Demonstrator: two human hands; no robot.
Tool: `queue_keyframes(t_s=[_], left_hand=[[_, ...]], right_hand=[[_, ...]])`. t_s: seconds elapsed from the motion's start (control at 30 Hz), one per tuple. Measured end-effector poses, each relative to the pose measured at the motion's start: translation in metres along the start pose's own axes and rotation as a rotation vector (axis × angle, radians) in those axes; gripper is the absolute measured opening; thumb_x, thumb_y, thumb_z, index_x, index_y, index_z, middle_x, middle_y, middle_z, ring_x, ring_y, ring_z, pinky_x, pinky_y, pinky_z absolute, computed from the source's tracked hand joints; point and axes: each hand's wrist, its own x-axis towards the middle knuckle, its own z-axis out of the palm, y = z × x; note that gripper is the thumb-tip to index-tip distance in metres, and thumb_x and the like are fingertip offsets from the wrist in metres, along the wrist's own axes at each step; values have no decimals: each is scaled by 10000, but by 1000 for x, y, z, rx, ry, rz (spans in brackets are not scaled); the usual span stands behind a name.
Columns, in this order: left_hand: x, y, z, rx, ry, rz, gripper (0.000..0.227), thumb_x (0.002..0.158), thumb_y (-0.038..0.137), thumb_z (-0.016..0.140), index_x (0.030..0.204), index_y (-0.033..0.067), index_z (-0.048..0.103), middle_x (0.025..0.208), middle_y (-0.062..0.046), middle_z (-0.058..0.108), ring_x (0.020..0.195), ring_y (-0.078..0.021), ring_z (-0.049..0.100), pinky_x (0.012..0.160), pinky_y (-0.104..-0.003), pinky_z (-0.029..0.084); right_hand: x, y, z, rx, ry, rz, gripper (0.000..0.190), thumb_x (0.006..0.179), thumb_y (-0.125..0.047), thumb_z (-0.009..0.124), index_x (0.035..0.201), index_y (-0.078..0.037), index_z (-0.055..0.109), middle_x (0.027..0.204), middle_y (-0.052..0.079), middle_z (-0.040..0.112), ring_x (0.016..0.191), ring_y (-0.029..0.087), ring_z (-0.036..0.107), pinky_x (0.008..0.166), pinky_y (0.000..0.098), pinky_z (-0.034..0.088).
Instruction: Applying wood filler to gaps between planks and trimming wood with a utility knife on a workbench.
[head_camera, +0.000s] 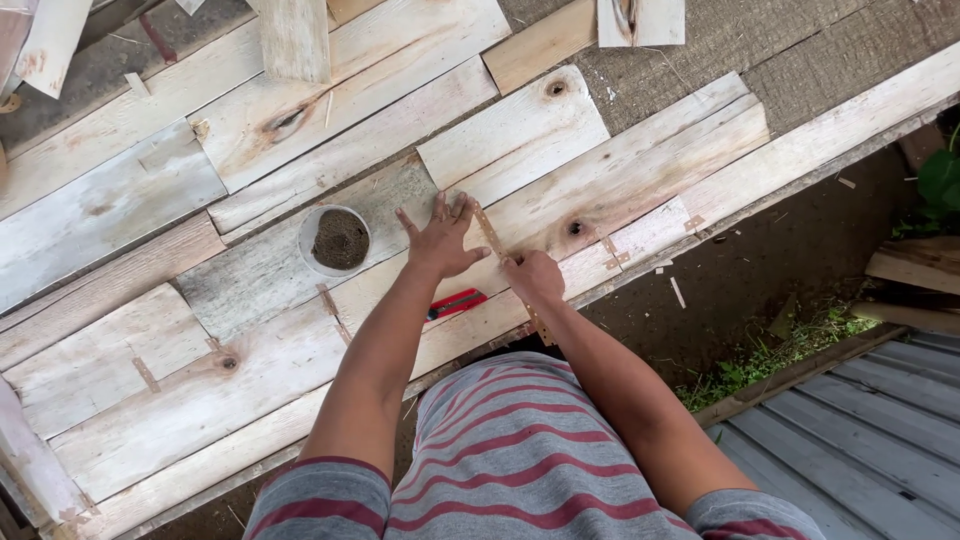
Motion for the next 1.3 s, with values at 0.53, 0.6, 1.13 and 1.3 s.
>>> queue_keyframes(t_s=[0.53, 0.6, 1.13, 1.3], left_hand=[[-24, 38, 19, 252, 52, -14, 759, 1020, 643, 367, 1657, 315, 115, 1729, 155, 81, 1597, -303, -78, 1143, -848, -93], [-20, 43, 44, 251, 1, 42, 665, 1068, 525, 322, 1657, 312, 100, 1732, 154, 38, 1598, -281, -68, 1162, -839, -86], [-32, 64, 61, 209, -10, -70, 683, 1041, 549, 420, 1643, 350, 167, 1719, 207, 62, 1597, -293, -37, 1165, -848, -77], [-27, 63, 66, 11, 3, -89, 631, 1055, 434, 427, 1636, 339, 199, 1715, 198, 108, 1596, -331, -18, 1132, -885, -66]], right_hand=[[7, 1, -4, -27, -32, -61, 420, 913, -438, 580, 995, -91, 803, 957, 227, 760, 1056, 469, 706, 891, 526, 560], [22, 10, 3, -51, -27, -51, 438, 907, -484, 573, 968, -125, 815, 954, 217, 763, 1042, 463, 708, 868, 534, 565], [43, 37, 6, -30, -122, -139, 411, 905, -449, 600, 900, -87, 796, 931, 199, 757, 1008, 452, 705, 847, 525, 557], [52, 50, 4, 188, -213, -48, 425, 878, -434, 682, 713, -46, 727, 630, 164, 698, 596, 292, 737, 595, 404, 639]])
